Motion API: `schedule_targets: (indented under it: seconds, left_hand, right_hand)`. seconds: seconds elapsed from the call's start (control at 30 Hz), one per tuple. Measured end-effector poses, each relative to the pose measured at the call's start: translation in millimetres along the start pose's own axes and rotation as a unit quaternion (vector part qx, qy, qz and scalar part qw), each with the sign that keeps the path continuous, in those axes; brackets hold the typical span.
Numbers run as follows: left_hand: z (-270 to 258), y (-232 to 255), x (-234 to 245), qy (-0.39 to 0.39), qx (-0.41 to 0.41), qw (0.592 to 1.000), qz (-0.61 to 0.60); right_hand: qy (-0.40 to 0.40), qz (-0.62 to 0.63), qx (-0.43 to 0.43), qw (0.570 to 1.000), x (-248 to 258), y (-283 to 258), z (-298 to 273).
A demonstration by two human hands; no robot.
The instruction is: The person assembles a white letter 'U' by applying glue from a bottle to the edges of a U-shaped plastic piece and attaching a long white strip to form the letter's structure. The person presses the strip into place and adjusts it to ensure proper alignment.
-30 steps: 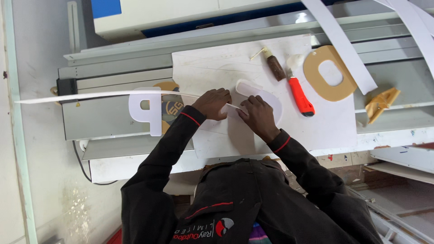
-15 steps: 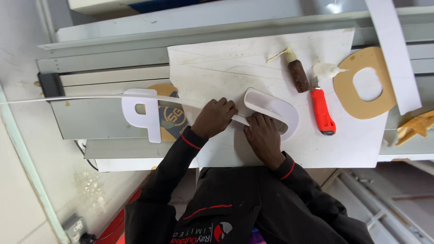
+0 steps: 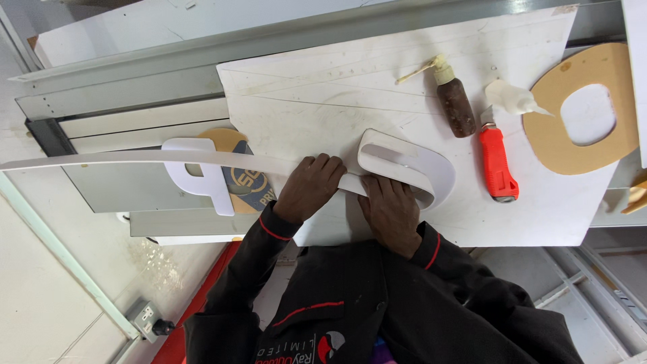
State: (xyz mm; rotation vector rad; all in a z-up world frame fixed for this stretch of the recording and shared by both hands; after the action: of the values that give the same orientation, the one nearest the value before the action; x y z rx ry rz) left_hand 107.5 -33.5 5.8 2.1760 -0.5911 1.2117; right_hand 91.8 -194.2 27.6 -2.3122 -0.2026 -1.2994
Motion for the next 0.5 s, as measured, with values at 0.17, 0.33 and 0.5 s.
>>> schedule_targets:
  seconds: [0.17, 0.33, 0.5]
  left_hand:
    - [4, -1, 2, -0.005, -0.001, 1.000, 0.010]
    - [0, 1, -15, 0.017, 0.010, 1.000, 0.013]
    - [2, 1, 4, 0.032, 0.005, 0.999, 0.037]
  right_hand:
    - [0.018, -0.025, -0.005, 1.000, -7, -8, 8]
    - [0.035, -0.043, -0.010, 0.998, -18, -9, 6]
    - [0.045, -0.025, -0.039, 0.998, 5, -17, 10]
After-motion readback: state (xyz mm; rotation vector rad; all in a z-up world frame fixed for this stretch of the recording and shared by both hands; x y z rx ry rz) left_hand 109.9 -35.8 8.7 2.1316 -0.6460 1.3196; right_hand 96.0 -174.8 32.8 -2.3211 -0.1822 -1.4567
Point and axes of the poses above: each hand's wrist, its own z-axis towards the middle knuckle, its own x-axis out of the back of the hand, y = z × x, the point moved 7 cm from there along z, towards the middle knuckle, and after that the axes turned 15 degrees about -y, right-handed, at the moved point
